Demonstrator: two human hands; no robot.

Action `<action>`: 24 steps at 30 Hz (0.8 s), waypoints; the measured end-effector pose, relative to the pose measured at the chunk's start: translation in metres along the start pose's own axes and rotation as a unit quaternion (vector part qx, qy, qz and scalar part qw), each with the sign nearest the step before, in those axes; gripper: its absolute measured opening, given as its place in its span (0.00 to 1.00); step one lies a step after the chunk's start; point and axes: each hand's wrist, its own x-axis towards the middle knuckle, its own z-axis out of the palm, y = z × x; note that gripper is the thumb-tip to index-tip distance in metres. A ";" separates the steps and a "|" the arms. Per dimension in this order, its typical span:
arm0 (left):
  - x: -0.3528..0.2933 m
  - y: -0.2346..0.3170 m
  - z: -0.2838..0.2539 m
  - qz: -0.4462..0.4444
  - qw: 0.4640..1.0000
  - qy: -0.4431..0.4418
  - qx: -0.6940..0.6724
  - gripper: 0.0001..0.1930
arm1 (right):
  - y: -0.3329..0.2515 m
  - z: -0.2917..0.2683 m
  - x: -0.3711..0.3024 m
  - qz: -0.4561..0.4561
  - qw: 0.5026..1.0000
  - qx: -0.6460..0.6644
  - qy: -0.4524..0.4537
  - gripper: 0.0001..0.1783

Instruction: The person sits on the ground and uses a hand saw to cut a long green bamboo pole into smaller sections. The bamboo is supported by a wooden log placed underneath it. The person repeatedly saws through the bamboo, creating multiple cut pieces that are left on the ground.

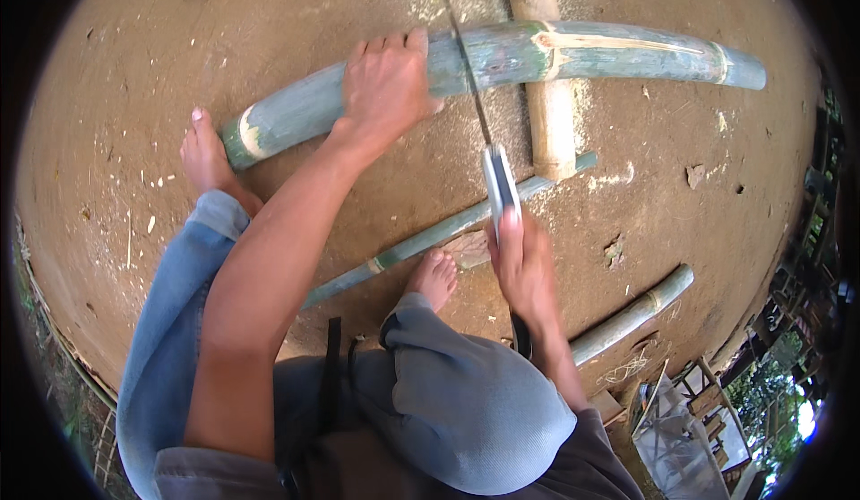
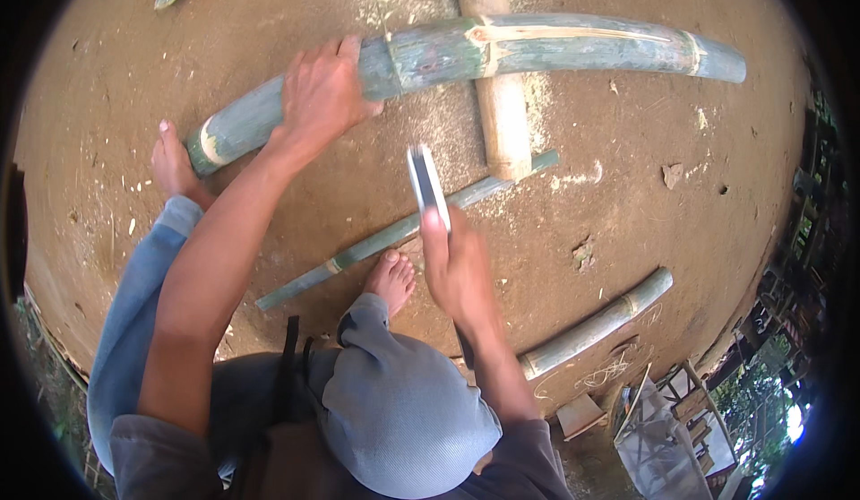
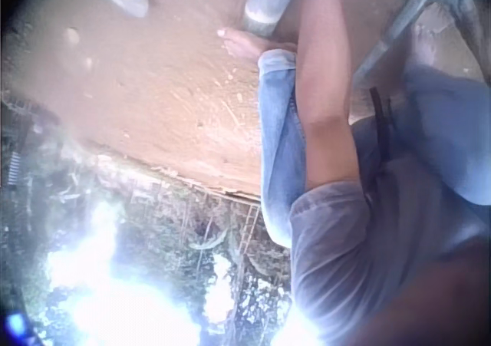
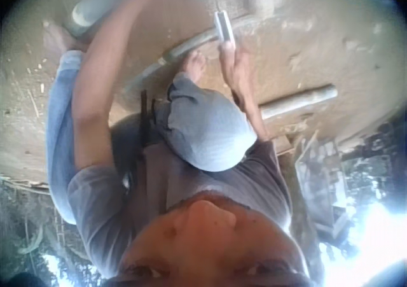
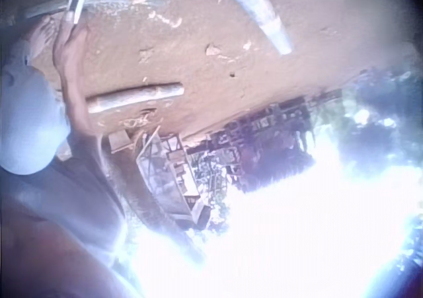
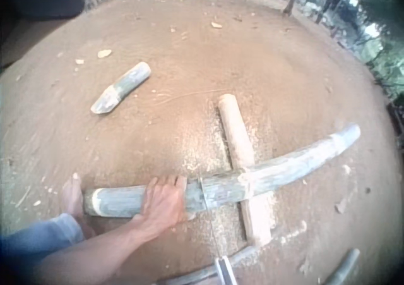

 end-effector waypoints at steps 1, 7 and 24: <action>0.003 0.002 0.003 0.003 1.000 0.013 -0.004 0.38 | 0.019 -0.002 -0.027 0.025 0.998 0.050 0.002 0.30; 0.008 0.009 0.004 -0.016 1.000 -0.008 -0.010 0.38 | 0.050 -0.003 -0.076 0.017 0.999 0.045 0.016 0.27; -0.010 0.010 0.004 0.021 0.998 0.066 -0.003 0.41 | -0.099 -0.060 -0.006 -0.183 0.937 0.274 0.121 0.47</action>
